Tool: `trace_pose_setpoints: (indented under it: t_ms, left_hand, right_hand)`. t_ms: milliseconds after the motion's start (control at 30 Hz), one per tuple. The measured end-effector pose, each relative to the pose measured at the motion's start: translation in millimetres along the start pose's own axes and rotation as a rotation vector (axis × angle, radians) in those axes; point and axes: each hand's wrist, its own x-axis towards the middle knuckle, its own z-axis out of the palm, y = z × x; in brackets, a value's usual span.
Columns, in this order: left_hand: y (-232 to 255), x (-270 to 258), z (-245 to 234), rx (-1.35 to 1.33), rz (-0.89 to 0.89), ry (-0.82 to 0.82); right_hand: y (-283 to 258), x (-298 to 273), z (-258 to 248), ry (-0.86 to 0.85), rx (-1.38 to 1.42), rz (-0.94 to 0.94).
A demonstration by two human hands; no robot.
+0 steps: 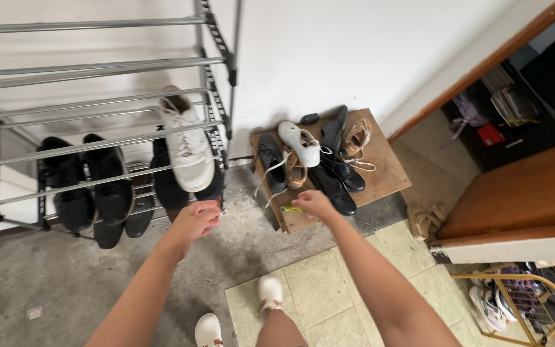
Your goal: The person wipes a white sneaker with a green cloth, then removes the laces from the sneaker and re-laces it. The shoe is placed on a metal shoe rack during the process.
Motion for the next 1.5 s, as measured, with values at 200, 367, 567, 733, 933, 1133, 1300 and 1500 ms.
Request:
trace_pose_setpoints:
  t_ms: [200,367,567,733,933,1133,1300,1500]
  left_hand:
    - [8,45,55,-0.005,0.002,0.008]
    - [12,104,127,-0.098,-0.088,0.093]
    - [-1,166,199,-0.080,-0.183,0.141]
    - [-3,183,206,0.002,-0.259,0.229]
    - [1,192,202,0.017,-0.289,0.294]
    - [19,199,232,0.043,-0.177,0.267]
    - [57,212,276,-0.024,0.000,0.343]
    - [84,194,290,-0.111,0.092,0.404]
  right_hand:
    - [61,71,-83,0.195,-0.277,-0.118]
    - [90,150,-117,0.108,-0.470,-0.291]
    - [87,233,-120,0.005,-0.484,-0.336]
    - [77,290,-98,-0.116,-0.514,-0.310]
    - [100,334,-79,-0.009,-0.565,-0.356]
    - [66,289,-104,0.180,-0.383,-0.553]
    - [6,167,-146,0.188,-0.301,-0.759]
    - [-37,24,-174,-0.016,-0.164,-0.960]
